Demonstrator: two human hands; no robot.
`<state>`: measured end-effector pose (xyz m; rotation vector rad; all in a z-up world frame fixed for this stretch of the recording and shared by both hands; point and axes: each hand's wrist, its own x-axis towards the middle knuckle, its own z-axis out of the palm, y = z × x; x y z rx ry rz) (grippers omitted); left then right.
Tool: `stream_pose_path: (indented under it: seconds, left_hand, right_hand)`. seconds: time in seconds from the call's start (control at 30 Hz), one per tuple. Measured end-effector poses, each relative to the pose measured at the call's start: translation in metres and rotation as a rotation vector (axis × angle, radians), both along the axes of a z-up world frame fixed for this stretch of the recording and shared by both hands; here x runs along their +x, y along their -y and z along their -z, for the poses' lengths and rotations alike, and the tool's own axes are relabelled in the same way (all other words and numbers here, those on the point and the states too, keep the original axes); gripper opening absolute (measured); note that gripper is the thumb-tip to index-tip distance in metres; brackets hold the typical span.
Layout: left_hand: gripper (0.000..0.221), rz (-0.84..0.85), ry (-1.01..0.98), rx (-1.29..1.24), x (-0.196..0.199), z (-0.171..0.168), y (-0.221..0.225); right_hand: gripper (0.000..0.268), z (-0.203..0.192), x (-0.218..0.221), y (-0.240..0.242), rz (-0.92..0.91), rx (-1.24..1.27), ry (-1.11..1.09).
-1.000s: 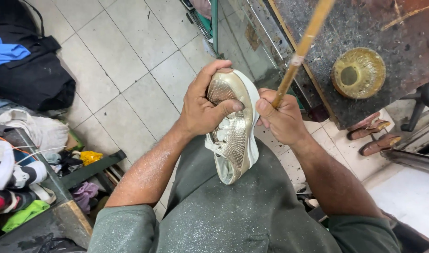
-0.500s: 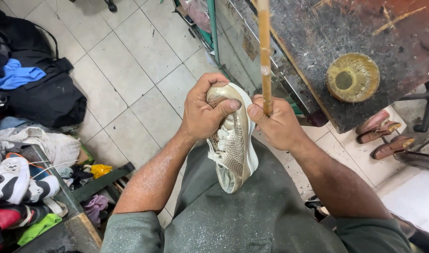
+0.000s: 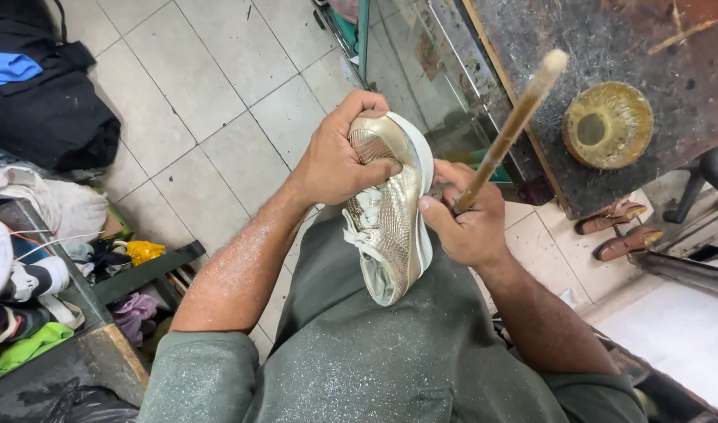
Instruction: Applying adhesive to the edges of a sneaker upper and sole for repair using a stick and brush.
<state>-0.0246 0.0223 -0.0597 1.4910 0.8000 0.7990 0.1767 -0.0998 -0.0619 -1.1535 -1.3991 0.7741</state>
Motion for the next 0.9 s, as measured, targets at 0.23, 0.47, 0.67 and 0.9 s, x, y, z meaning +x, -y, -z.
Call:
stream_pose_path:
  seconds: [0.23, 0.47, 0.67, 0.9]
  left_hand:
    - [0.051, 0.057, 0.02, -0.026, -0.004, -0.007, -0.001]
    - [0.05, 0.103, 0.059, -0.013, -0.006, -0.015, -0.002]
    - [0.052, 0.145, 0.113, -0.014, -0.003, -0.008, -0.006]
    - [0.055, 0.121, 0.11, -0.058, 0.007, 0.024, -0.007]
  right_hand:
    - [0.037, 0.019, -0.001, 0.0, 0.091, 0.134, 0.171]
    - [0.016, 0.005, -0.004, -0.015, 0.153, 0.196, 0.282]
    - [0.02, 0.03, 0.013, -0.024, 0.165, 0.18, 0.346]
    - [0.026, -0.003, 0.053, -0.057, -0.068, 0.097, 0.054]
